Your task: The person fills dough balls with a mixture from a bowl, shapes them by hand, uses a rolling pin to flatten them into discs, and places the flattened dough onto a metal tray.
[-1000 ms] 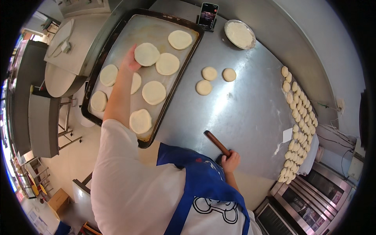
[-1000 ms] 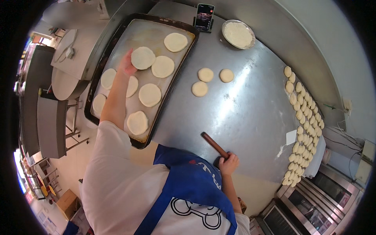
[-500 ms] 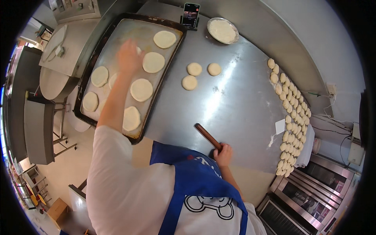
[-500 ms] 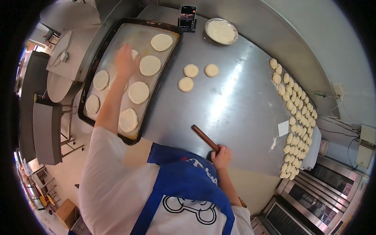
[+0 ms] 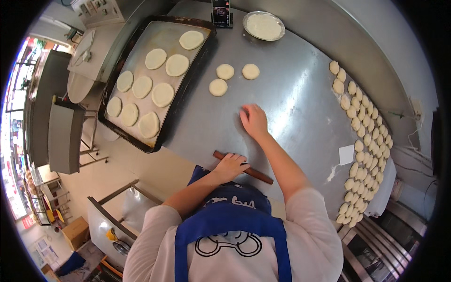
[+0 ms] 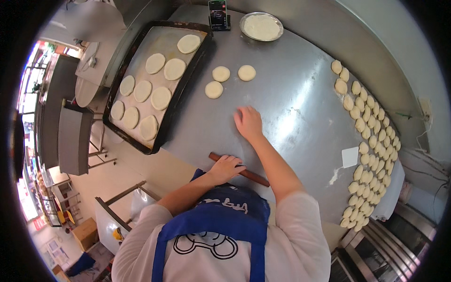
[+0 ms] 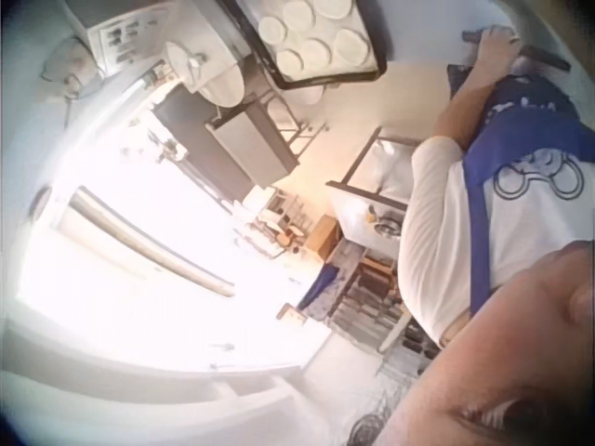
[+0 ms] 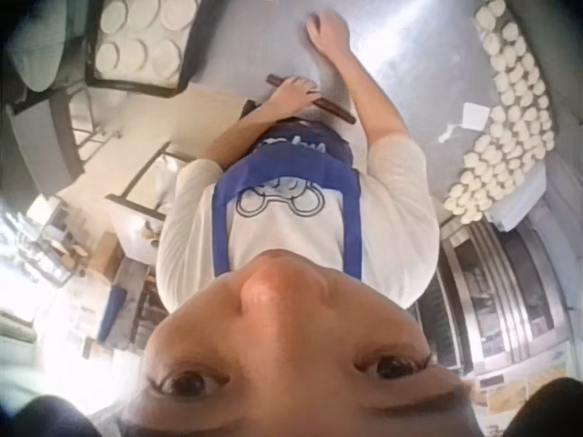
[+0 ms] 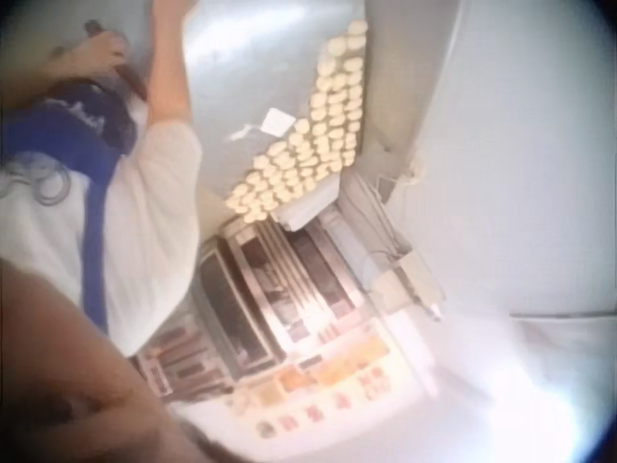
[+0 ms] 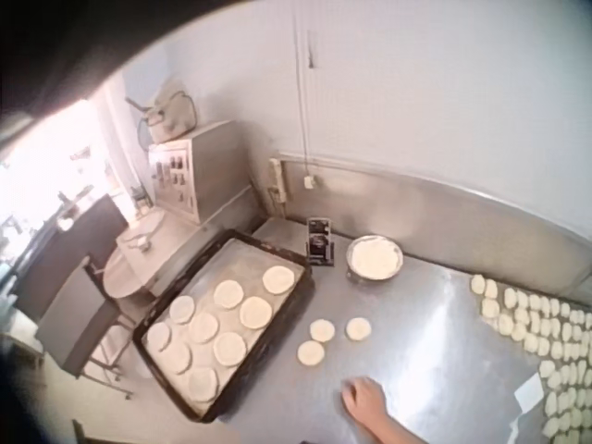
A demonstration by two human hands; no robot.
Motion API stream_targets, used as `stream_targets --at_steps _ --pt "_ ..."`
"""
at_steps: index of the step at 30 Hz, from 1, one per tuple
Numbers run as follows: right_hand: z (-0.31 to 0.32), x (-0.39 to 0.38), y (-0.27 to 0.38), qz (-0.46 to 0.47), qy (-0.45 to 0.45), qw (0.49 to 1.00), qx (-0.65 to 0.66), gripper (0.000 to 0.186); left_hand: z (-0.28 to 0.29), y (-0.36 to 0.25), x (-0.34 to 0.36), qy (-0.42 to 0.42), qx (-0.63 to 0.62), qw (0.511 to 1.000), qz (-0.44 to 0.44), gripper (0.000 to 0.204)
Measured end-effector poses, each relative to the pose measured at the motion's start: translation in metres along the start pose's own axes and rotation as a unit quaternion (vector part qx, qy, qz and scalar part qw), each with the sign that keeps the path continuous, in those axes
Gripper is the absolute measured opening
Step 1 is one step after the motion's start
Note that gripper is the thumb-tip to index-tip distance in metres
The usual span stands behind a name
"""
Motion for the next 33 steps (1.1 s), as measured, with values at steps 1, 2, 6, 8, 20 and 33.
stream_targets --at_steps 1,2,6,8,20,33 --pt "-0.019 0.021 0.001 -0.014 -0.026 0.999 -0.013 0.024 0.005 0.000 -0.005 0.009 -0.004 0.999 0.037 0.040" --pt "-0.039 0.038 0.003 -0.025 -0.051 0.998 -0.027 0.026 0.011 0.001 -0.013 0.014 -0.008 0.997 0.076 0.041" --pt "-0.092 0.074 0.039 -0.148 -0.147 0.970 -0.124 0.033 0.016 0.017 -0.036 -0.044 -0.001 0.985 0.167 0.045" --pt "-0.106 0.075 0.056 -0.145 -0.177 0.967 -0.112 0.033 0.024 0.031 -0.046 -0.038 0.015 0.983 0.177 0.046" --pt "-0.008 -0.048 0.075 -0.194 0.096 0.961 0.169 0.033 0.057 0.108 -0.028 -0.043 0.065 0.968 0.238 0.042" --pt "-0.010 -0.120 0.052 0.097 0.054 0.983 -0.144 0.020 0.068 0.126 0.005 -0.064 0.077 0.975 0.198 0.044"
Point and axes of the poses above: each hand's wrist, its own x-axis towards the middle knuckle, its own z-axis out of the back of the hand, y = z × x, the point moved 1 cm from there along x, towards the middle knuckle, and after that the axes turned 6 degrees about -y, right-handed, at the moved point
